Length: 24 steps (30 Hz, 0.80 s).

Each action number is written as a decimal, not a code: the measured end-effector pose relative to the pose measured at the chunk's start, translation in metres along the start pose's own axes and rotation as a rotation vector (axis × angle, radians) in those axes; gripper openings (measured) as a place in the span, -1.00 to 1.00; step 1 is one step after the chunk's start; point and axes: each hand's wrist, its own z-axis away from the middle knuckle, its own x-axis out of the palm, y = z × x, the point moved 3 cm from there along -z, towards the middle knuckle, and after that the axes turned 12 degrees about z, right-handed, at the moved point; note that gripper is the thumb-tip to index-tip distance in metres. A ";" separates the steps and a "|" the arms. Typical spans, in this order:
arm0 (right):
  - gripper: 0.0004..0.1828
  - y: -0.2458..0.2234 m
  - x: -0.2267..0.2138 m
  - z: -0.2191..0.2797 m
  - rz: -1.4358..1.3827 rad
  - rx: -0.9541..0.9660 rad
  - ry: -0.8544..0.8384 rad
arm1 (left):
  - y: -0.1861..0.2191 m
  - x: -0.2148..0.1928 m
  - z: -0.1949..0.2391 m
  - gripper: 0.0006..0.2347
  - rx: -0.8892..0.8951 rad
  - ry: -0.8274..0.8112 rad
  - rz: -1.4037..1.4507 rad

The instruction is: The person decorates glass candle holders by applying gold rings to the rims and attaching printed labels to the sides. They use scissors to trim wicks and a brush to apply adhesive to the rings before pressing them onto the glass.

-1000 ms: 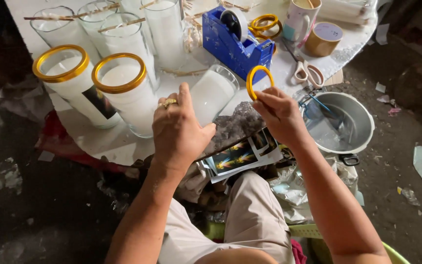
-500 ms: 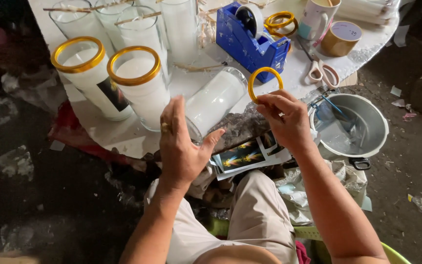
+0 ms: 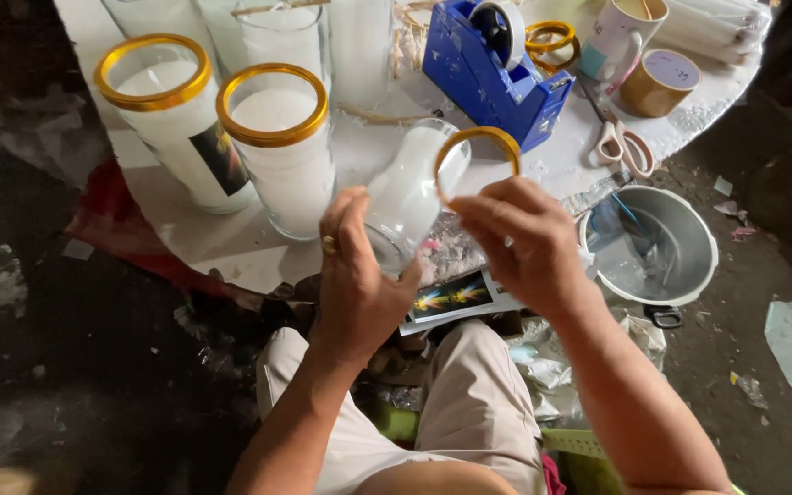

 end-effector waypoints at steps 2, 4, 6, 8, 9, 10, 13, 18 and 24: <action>-0.86 -0.020 0.001 0.000 0.077 -0.109 -0.013 | -0.004 0.002 0.003 -0.35 -0.010 -0.003 -0.023; -0.86 -0.024 0.004 0.000 0.147 -0.219 -0.024 | -0.005 0.002 0.004 -0.34 -0.020 -0.006 -0.052; -0.78 -0.012 0.009 0.001 0.254 -0.332 -0.024 | -0.006 0.003 0.004 -0.30 -0.046 -0.042 -0.032; -0.85 0.046 0.020 -0.002 0.467 -0.297 -0.006 | -0.003 0.000 -0.003 -0.32 -0.010 -0.009 -0.016; -0.90 0.075 0.022 -0.001 0.684 -0.252 0.006 | 0.001 0.000 -0.004 -0.34 0.022 0.019 0.008; -0.90 0.066 0.019 0.005 0.688 -0.248 0.006 | 0.002 -0.002 0.003 -0.34 0.024 0.015 0.011; -0.80 0.031 0.017 -0.001 0.554 -0.233 0.020 | -0.006 0.000 0.004 -0.37 0.013 0.020 0.020; -0.76 0.046 0.030 -0.014 0.299 -0.229 -0.030 | 0.000 -0.002 -0.001 -0.33 0.014 -0.011 0.071; -0.78 -0.018 0.002 -0.030 0.092 -0.325 -0.025 | 0.000 -0.001 0.000 -0.31 0.065 0.003 -0.007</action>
